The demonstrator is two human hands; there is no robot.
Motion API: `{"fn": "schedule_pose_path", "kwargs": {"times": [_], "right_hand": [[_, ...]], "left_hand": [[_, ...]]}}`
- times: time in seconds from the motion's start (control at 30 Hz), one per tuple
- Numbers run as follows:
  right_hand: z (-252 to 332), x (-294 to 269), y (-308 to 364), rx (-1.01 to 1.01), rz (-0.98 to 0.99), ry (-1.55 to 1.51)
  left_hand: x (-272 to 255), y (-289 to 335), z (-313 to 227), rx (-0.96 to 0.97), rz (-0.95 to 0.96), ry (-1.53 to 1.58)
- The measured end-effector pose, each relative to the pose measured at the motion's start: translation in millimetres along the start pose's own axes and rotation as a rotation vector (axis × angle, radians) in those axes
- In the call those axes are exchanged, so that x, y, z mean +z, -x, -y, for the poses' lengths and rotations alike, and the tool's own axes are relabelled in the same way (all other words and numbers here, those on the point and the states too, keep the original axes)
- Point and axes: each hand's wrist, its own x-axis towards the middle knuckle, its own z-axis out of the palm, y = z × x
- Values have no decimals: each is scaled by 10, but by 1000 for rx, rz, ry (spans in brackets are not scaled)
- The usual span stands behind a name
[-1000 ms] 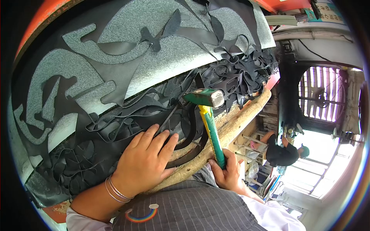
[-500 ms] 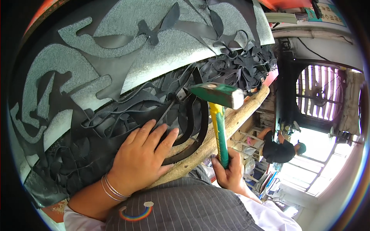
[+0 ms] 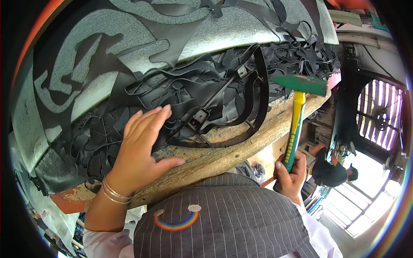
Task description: Use a hydraulic press machine to cut shapes from a roll of black material using metal dies and a mallet.
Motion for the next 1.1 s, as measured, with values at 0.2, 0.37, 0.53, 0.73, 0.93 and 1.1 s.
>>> {"fn": "schedule_pose_path", "kwargs": {"times": [0.2, 0.37, 0.53, 0.73, 0.93, 1.1], "right_hand": [[-78, -49, 130, -94, 186, 194], [-133, -27, 125, -329, 266, 351], [-183, -23, 93, -308, 241, 281], [424, -273, -292, -130, 242, -122], [1307, -404, -609, -496, 152, -509], [986, -359, -644, -134, 69, -477]], "left_hand": [[123, -20, -10, 82, -107, -57], [127, -45, -9, 174, -126, -108], [124, -111, -140, 180, -104, -199], [137, -167, -248, 189, -89, -284], [173, -98, -211, 229, -122, -317], [131, -131, -193, 243, -109, -310]]}}
